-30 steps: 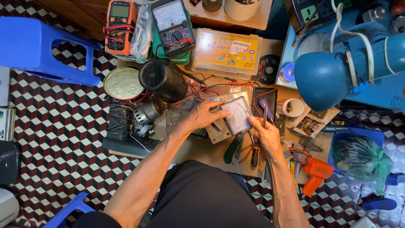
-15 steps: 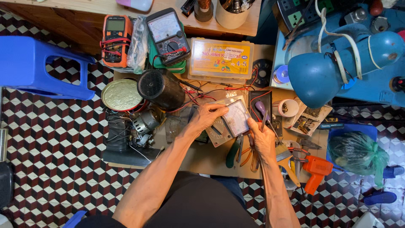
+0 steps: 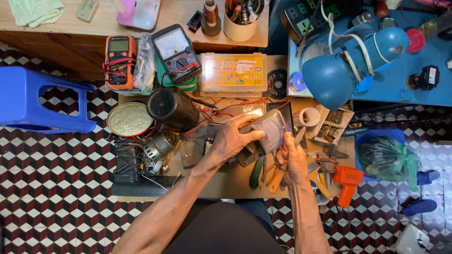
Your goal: The person disassembles an analog electrical meter, removes the front glass, and uses a screwdriver to adjust internal components. They then reassemble the meter and use a power drill to secure the casing.
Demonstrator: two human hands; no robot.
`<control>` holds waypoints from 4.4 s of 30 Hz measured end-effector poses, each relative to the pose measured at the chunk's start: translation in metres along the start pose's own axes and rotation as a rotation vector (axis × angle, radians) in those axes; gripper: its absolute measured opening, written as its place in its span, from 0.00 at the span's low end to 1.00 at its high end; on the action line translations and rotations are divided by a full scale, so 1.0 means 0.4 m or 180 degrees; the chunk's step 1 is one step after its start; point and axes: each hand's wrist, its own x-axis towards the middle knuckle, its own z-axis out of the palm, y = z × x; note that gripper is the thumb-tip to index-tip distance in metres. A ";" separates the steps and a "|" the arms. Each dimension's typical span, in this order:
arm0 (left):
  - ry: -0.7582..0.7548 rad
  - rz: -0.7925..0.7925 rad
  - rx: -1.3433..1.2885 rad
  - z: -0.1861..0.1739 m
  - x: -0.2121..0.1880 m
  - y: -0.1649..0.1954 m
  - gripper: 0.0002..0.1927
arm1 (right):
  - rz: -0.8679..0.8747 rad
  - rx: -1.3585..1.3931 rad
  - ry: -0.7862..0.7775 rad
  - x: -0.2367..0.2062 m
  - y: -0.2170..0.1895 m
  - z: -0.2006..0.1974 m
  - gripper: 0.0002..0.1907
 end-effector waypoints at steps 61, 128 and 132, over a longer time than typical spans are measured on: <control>0.0195 -0.1070 -0.1609 0.180 0.085 -0.044 0.24 | 0.0411 -0.0940 -0.0025 0.055 -0.140 -0.080 0.23; -0.0466 -0.1392 -0.2257 0.118 -0.060 -0.095 0.28 | 0.0161 -0.1072 -0.0014 -0.032 -0.031 -0.069 0.22; -0.0353 -0.1532 -0.2308 0.120 -0.096 -0.115 0.25 | 0.0341 -0.0765 -0.0221 -0.070 -0.014 -0.071 0.22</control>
